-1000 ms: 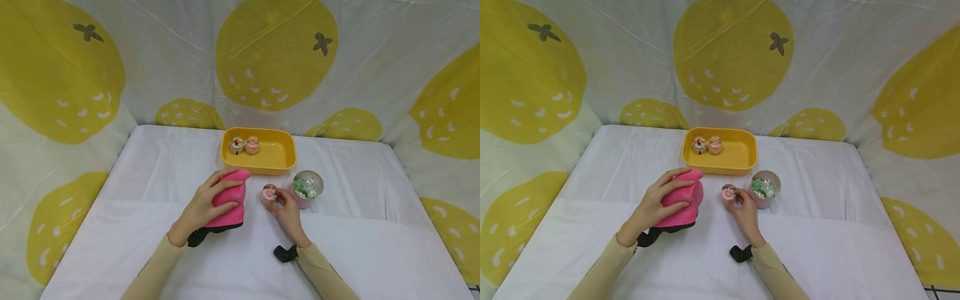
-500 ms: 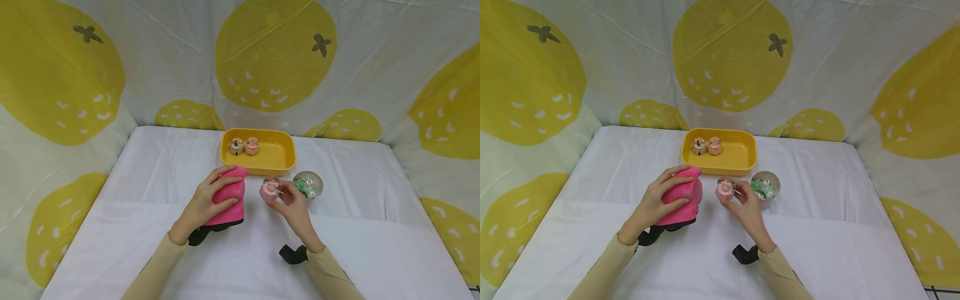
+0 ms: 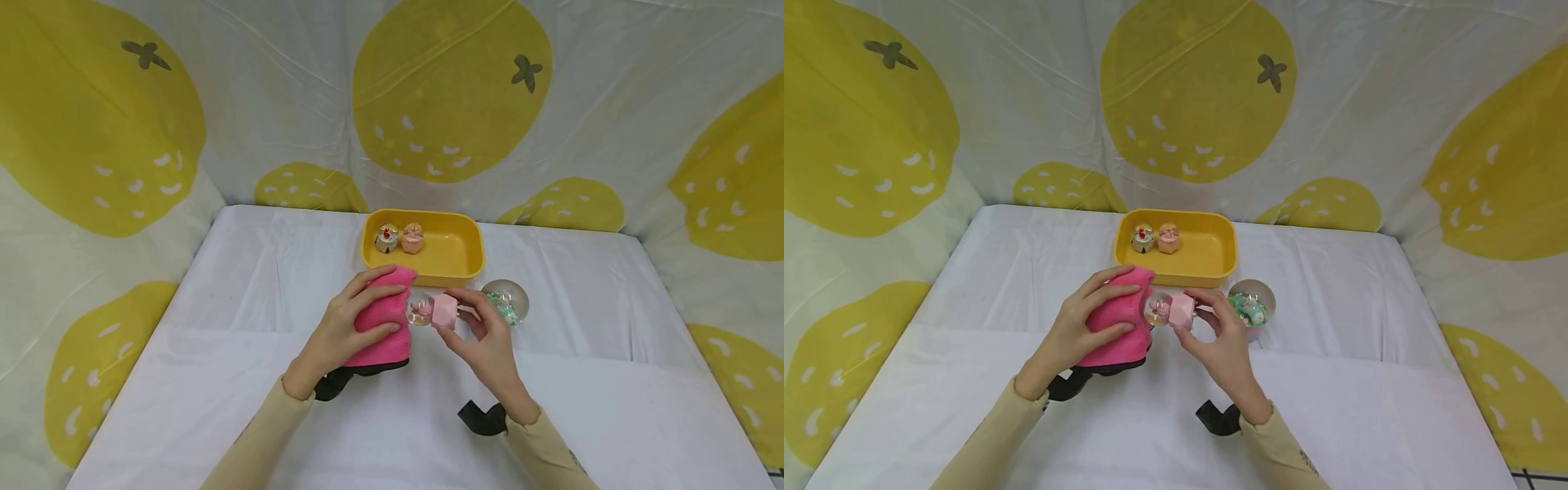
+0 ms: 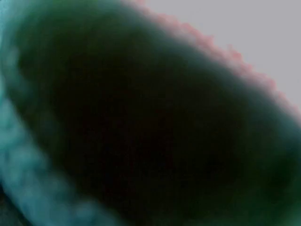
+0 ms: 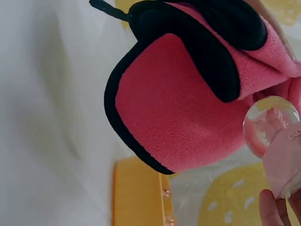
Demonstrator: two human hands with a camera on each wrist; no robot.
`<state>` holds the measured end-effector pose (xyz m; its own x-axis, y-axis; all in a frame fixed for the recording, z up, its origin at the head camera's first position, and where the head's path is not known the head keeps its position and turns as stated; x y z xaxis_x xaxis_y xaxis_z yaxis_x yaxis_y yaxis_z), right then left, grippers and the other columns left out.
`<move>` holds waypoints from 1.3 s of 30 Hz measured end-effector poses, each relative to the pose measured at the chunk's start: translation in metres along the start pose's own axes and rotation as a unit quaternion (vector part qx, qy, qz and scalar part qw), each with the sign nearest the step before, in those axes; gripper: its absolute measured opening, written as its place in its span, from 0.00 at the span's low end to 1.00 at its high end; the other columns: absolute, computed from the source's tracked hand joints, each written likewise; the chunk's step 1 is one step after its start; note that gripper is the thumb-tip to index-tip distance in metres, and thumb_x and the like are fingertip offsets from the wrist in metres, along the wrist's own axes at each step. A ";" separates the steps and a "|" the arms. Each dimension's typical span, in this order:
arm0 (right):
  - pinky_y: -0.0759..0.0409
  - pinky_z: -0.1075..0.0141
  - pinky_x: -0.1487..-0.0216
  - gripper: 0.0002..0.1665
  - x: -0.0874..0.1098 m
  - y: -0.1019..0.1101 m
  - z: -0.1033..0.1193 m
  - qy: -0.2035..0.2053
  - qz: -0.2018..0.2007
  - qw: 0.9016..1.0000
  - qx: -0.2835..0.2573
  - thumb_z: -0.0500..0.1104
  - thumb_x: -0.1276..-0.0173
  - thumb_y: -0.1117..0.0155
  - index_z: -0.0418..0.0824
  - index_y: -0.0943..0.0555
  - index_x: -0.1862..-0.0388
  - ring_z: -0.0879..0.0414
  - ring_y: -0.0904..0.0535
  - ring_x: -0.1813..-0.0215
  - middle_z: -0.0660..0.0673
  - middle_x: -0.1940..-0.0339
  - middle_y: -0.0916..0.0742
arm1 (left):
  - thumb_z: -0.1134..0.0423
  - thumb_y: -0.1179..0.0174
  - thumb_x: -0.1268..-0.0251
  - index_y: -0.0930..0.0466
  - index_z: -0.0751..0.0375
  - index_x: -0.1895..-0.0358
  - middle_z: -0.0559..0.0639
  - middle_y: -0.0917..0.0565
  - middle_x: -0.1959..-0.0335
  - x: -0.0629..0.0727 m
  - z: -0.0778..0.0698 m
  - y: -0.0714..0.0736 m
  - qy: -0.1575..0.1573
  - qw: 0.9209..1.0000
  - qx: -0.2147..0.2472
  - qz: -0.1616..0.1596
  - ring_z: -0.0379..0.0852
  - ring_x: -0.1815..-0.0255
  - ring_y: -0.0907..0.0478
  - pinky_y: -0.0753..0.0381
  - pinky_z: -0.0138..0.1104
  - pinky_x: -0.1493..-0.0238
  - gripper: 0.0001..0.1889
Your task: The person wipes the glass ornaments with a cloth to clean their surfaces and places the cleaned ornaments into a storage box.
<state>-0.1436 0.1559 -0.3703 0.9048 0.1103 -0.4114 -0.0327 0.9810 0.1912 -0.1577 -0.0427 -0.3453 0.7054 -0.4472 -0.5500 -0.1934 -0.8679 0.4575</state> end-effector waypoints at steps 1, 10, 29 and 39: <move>0.26 0.70 0.44 0.33 0.000 -0.001 0.002 0.011 0.002 1.000 0.007 0.21 0.48 0.31 0.29 0.28 0.42 0.56 0.26 0.44 0.37 0.45 0.23 | 0.67 0.28 0.48 0.25 0.57 0.41 0.51 0.35 0.32 -0.001 -0.002 0.000 -0.005 1.000 0.000 0.002 0.49 0.34 0.37 0.21 0.39 0.49 0.28; 0.27 0.66 0.42 0.25 0.001 -0.005 0.031 0.180 0.025 0.982 0.057 0.36 0.43 0.27 0.28 0.24 0.49 0.51 0.26 0.42 0.34 0.47 0.21 | 0.50 0.41 0.35 0.29 0.57 0.35 0.53 0.40 0.28 -0.005 -0.016 -0.007 -0.043 0.998 -0.031 0.037 0.51 0.31 0.41 0.25 0.39 0.43 0.28; 0.18 0.67 0.59 0.25 -0.009 0.004 0.039 0.120 -0.006 0.992 -0.023 0.36 0.48 0.23 0.24 0.23 0.56 0.54 0.19 0.56 0.37 0.56 0.17 | 0.58 0.40 0.33 0.30 0.63 0.37 0.57 0.35 0.33 -0.013 -0.043 -0.025 -0.166 0.982 -0.084 0.030 0.51 0.32 0.37 0.32 0.37 0.37 0.24; 0.19 0.70 0.57 0.30 -0.005 -0.004 0.045 0.120 0.033 0.991 0.039 0.38 0.44 0.25 0.26 0.27 0.48 0.55 0.22 0.55 0.35 0.50 0.21 | 0.67 0.33 0.42 0.29 0.60 0.41 0.57 0.35 0.33 -0.013 -0.031 -0.021 -0.113 0.993 -0.014 0.033 0.52 0.33 0.37 0.27 0.35 0.42 0.25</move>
<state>-0.1286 0.1442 -0.3293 0.7744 0.2176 -0.5941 -0.0469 0.9562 0.2890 -0.1417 -0.0120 -0.3255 0.5202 -0.5424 -0.6597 -0.2119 -0.8302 0.5156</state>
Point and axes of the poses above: each hand's wrist, its own x-axis away from the middle knuckle, its own y-axis out of the back of the hand, z = x × y, the point moved 7 cm from there along -x, towards the middle knuckle
